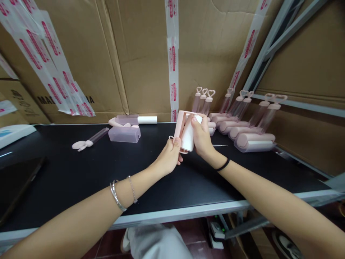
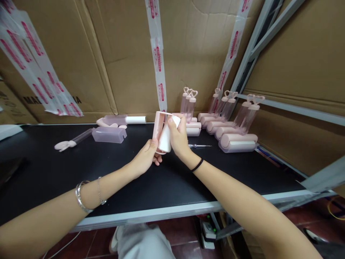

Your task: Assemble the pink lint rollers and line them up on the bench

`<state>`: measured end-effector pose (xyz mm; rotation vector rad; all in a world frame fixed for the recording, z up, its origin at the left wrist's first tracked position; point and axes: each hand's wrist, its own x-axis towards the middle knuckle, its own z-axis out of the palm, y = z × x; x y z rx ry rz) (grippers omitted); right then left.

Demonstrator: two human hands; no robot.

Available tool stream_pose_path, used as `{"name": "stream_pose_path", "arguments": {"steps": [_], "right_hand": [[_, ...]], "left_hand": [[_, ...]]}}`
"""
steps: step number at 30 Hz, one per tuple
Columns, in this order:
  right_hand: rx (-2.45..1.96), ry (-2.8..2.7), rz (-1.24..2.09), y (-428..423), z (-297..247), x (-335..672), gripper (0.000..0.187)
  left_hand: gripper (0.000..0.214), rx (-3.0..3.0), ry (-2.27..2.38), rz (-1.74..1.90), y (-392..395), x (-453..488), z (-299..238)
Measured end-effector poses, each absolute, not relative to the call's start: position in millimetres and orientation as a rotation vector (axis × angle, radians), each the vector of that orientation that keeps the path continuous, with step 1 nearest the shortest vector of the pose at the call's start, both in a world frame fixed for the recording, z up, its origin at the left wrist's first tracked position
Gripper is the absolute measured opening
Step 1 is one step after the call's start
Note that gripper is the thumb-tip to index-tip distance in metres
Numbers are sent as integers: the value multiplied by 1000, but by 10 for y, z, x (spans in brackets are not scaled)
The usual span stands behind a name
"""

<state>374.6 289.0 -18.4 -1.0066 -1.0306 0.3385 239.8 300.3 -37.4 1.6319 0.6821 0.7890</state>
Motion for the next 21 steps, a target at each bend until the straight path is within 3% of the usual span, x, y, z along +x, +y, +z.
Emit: {"name": "stream_pose_path", "arguments": {"steps": [8, 13, 19, 21], "right_hand": [[-1061, -1215, 201, 2875, -195, 3756, 37], [-1075, -1559, 37, 2800, -149, 3761, 36], [-1093, -1792, 99, 2749, -117, 3829, 44], [-1093, -1862, 91, 2730, -93, 3844, 47]], "left_hand": [[48, 1556, 731, 792, 3013, 2421, -416], [37, 1810, 811, 863, 3057, 2353, -355], [48, 2174, 467, 1160, 3244, 2177, -166], [41, 2341, 343, 1141, 3320, 2118, -126]]}}
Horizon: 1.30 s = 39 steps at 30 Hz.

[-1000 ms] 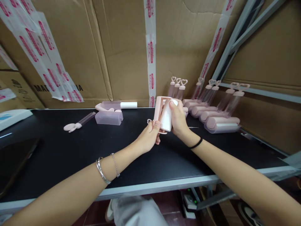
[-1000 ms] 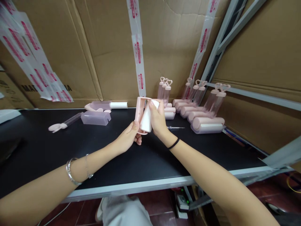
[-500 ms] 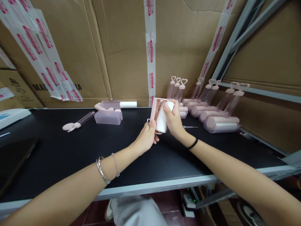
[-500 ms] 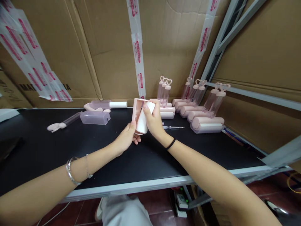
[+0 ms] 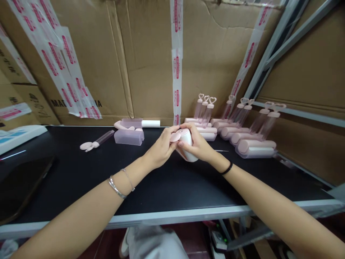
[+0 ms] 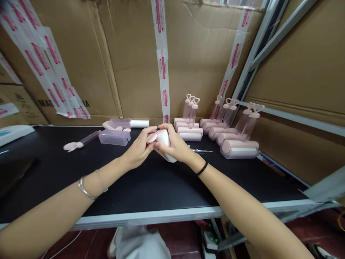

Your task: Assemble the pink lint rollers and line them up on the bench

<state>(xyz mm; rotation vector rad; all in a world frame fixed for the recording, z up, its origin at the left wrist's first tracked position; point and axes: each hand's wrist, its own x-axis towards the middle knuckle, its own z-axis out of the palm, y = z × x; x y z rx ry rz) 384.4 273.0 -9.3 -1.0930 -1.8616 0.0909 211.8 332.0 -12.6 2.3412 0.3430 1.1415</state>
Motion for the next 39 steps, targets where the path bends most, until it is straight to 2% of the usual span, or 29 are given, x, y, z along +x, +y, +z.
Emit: {"name": "stream_pose_path", "arguments": {"steps": [3, 9, 17, 33, 39], "right_hand": [[-1109, -1916, 88, 2704, -56, 3840, 46], [-1169, -1977, 52, 2685, -9, 3843, 44], [-1175, -2022, -15, 2692, 63, 3818, 27], [-1097, -2174, -97, 2835, 29, 3888, 28], [-1159, -2296, -114, 2876, 109, 3900, 30]], "left_hand": [[33, 2468, 307, 1124, 3399, 2067, -97], [37, 2607, 385, 1033, 3404, 2015, -61], [34, 2691, 608, 1069, 3377, 2110, -116], [36, 2691, 556, 1128, 3478, 2098, -199], [35, 2906, 447, 1404, 3653, 2095, -234]]}}
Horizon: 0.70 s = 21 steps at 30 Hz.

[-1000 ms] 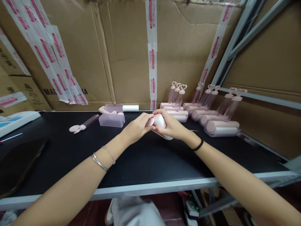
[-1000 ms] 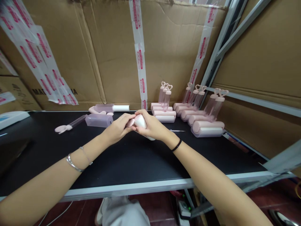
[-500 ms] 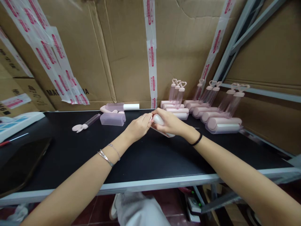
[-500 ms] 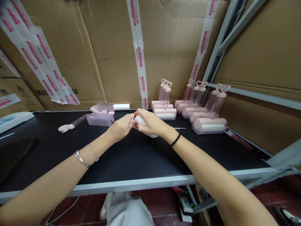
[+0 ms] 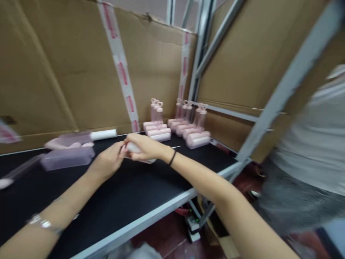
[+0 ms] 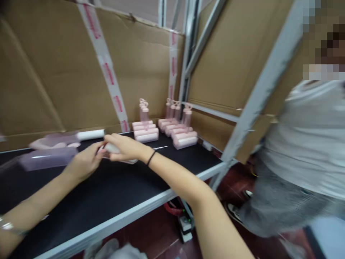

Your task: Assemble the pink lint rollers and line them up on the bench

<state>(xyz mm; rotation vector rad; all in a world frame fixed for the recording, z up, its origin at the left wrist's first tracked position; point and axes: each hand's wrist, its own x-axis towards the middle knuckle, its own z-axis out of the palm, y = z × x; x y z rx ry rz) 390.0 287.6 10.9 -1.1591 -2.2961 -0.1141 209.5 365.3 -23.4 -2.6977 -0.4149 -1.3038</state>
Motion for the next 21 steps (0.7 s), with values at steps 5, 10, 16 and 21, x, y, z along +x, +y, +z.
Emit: {"name": "stream_pose_path", "arguments": {"steps": [5, 10, 16, 21], "right_hand": [[-1175, -2342, -171, 2933, 144, 3918, 30], [-1104, -2332, -161, 2947, 132, 3895, 29], [-1189, -2153, 24, 2785, 39, 3869, 53], [-1298, -2160, -46, 2733, -19, 3871, 54]], "left_hand": [[34, -2641, -490, -1217, 3766, 2101, -289], [52, -2673, -580, -1259, 3769, 2107, -246], [83, -3008, -719, -1295, 3615, 2136, -202], [85, -3164, -434, -1215, 3606, 2110, -249]]}}
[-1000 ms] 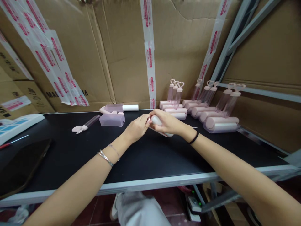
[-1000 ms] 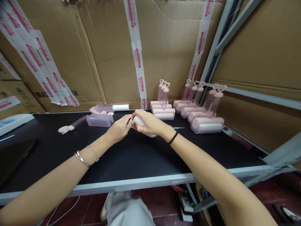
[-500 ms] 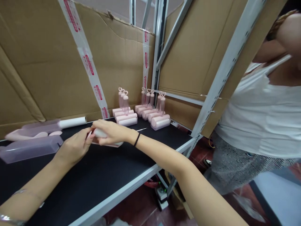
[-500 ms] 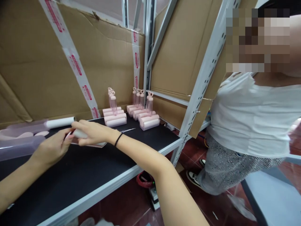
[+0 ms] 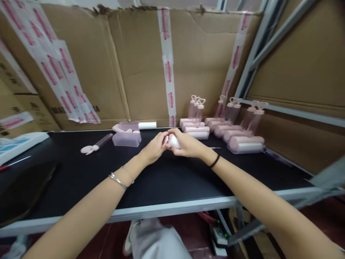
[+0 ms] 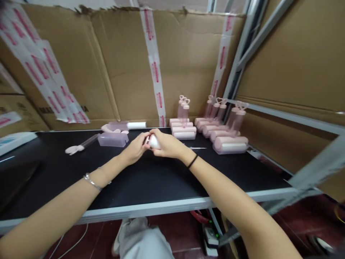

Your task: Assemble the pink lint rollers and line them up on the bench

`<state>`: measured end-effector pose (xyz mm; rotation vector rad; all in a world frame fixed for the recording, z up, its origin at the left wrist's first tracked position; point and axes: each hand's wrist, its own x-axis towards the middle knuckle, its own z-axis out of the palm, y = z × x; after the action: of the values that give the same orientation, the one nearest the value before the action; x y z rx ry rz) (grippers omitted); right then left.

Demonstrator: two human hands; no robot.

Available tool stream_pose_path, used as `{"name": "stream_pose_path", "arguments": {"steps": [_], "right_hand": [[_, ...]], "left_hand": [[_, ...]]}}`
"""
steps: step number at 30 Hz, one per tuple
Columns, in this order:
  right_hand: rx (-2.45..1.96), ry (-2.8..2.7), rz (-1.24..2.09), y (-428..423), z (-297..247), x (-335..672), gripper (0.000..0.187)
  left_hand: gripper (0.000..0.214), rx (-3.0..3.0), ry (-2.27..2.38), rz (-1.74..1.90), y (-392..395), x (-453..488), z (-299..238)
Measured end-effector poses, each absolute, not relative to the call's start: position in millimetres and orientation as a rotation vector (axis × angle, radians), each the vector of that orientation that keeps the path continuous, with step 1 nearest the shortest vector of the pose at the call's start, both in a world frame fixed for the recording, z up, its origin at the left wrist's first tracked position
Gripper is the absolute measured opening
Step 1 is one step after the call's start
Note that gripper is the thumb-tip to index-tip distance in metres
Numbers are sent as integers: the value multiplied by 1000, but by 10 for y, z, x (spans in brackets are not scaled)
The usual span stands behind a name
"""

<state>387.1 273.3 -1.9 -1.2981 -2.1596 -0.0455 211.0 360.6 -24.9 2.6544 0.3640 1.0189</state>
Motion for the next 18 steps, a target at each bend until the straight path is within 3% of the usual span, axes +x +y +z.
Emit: {"name": "stream_pose_path", "arguments": {"steps": [18], "right_hand": [[-1267, -2452, -398, 2712, -68, 3890, 50]], "left_hand": [[73, 2391, 334, 785, 3491, 2147, -383]]}}
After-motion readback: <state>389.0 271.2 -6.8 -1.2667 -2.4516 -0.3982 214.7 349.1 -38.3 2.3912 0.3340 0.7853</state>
